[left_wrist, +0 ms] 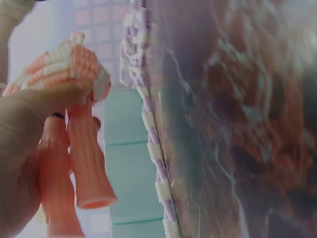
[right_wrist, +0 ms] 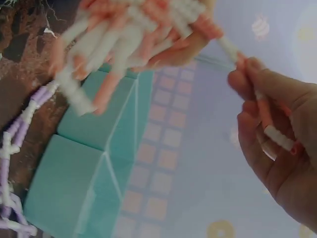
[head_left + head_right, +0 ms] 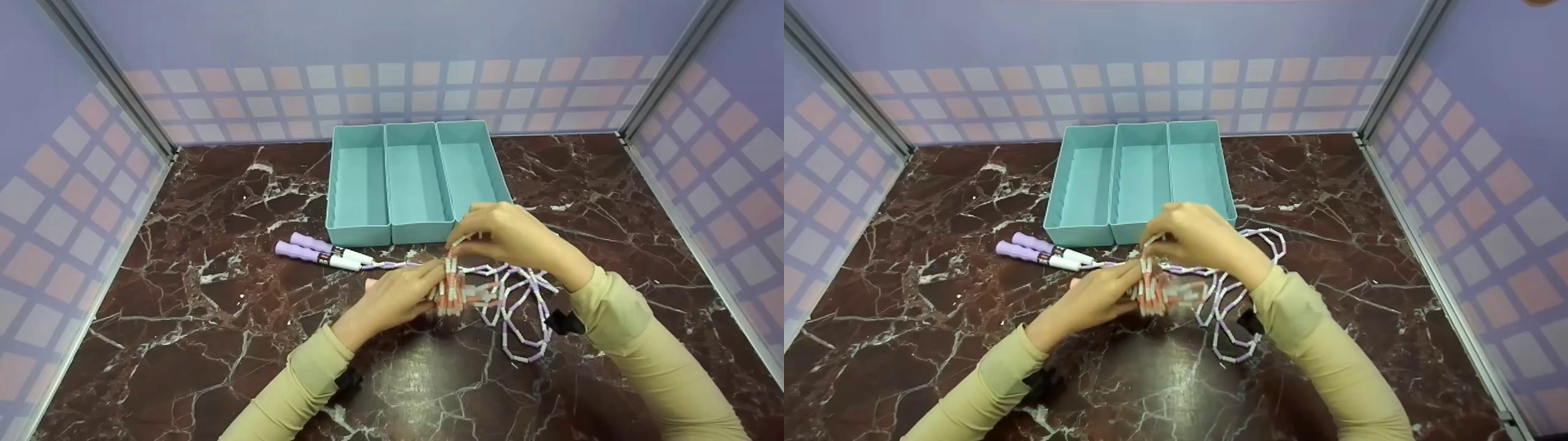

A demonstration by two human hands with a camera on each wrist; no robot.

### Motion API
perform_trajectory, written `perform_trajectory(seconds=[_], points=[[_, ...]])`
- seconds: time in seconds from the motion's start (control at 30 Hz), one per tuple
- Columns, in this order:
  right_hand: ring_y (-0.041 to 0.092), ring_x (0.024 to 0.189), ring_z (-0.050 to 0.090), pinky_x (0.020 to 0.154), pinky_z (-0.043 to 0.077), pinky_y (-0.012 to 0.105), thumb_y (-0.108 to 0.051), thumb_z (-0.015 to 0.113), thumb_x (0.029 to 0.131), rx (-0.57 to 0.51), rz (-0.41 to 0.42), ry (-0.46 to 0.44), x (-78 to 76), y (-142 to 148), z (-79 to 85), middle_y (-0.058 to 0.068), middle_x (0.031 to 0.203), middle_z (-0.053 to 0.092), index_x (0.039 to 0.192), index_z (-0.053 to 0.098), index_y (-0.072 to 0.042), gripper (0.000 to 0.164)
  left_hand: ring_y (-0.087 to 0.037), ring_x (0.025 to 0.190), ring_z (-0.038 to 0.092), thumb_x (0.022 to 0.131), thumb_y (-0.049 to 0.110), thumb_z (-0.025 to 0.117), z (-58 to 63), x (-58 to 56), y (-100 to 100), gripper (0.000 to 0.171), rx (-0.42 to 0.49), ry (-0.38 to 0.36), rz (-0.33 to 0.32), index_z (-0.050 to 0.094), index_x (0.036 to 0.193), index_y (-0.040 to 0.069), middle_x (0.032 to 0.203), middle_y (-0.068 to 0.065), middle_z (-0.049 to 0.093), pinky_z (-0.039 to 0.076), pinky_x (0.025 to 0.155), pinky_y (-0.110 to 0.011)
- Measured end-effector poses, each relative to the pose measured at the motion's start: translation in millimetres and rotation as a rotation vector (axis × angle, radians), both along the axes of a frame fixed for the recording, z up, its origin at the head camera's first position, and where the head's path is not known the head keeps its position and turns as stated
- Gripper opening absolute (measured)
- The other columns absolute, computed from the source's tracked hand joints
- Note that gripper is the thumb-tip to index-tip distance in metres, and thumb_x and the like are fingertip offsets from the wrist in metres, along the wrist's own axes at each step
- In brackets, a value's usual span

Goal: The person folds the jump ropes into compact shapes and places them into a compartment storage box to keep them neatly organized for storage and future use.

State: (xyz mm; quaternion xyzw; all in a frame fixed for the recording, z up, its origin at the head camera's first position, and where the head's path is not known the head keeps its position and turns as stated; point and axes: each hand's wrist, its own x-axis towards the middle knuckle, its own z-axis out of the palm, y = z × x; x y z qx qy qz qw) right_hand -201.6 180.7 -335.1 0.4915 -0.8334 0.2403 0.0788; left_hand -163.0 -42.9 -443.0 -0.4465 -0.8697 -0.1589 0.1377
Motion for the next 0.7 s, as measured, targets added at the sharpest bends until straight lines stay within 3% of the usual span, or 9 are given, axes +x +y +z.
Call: perform_trajectory(seconds=[0.13,0.23,0.37,0.47,0.6,0.7], points=[[0.005,0.078,0.06,0.067,0.05,0.02,-0.02,0.075,0.085,-0.101,0.022,-0.197,-11.5,7,-10.6,-0.005,0.092,0.077,0.099,0.078,-0.016,0.015,-0.016,0.087,0.068,0.084,0.016,0.076,3.1,4.8,-2,0.048,0.062,-0.099,-0.049,0.051,0.123,0.007,0.11,-0.002,0.067,0.059,0.081,-0.023],[0.004,0.081,0.063,0.072,0.051,0.017,-0.019,0.074,0.086,-0.155,0.006,-0.331,-16.7,11,-18.6,-0.002,0.094,0.078,0.101,0.078,-0.016,0.016,-0.018,0.086,0.069,0.082,0.015,0.078,4.1,7.8,-2,0.057,0.126,-0.175,-0.057,0.048,0.13,0.004,0.11,-0.006,0.07,0.059,0.082,-0.023],[0.003,0.071,0.063,0.06,0.052,0.019,-0.015,0.074,0.087,-0.231,-0.046,-0.498,-21.2,13,-29.9,0.002,0.095,0.078,0.1,0.078,-0.013,0.014,-0.019,0.091,0.071,0.08,0.012,0.079,6.2,11.4,-1,0.074,0.258,-0.262,-0.056,0.036,0.139,0.003,0.12,-0.011,0.07,0.058,0.08,-0.02],[0.002,0.062,0.06,0.049,0.048,0.019,-0.011,0.074,0.087,-0.303,-0.086,-0.611,-23.7,14,-39.9,-0.001,0.088,0.076,0.096,0.077,-0.007,0.011,-0.02,0.099,0.071,0.081,0.011,0.079,7.4,12.9,-1,0.076,0.367,-0.249,-0.072,0.029,0.137,0.004,0.127,-0.013,0.068,0.057,0.081,-0.019],[0.002,0.065,0.063,0.055,0.053,0.018,-0.007,0.073,0.088,-0.397,-0.115,-0.735,-25.3,13,-53.0,-0.007,0.081,0.074,0.094,0.073,0.003,0.012,-0.02,0.099,0.072,0.081,0.009,0.079,5.3,13.1,0,0.077,0.454,-0.166,-0.08,0.027,0.137,0.005,0.128,-0.015,0.067,0.058,0.085,-0.019],[0.002,0.063,0.062,0.056,0.054,0.019,-0.008,0.071,0.089,-0.45,-0.126,-0.772,-25.4,12,-61.3,-0.008,0.078,0.073,0.095,0.072,0.006,0.016,-0.021,0.1,0.07,0.08,0.01,0.08,3.6,12.3,0,0.077,0.49,-0.126,-0.059,0.034,0.142,0.008,0.13,-0.015,0.065,0.057,0.09,-0.022]])
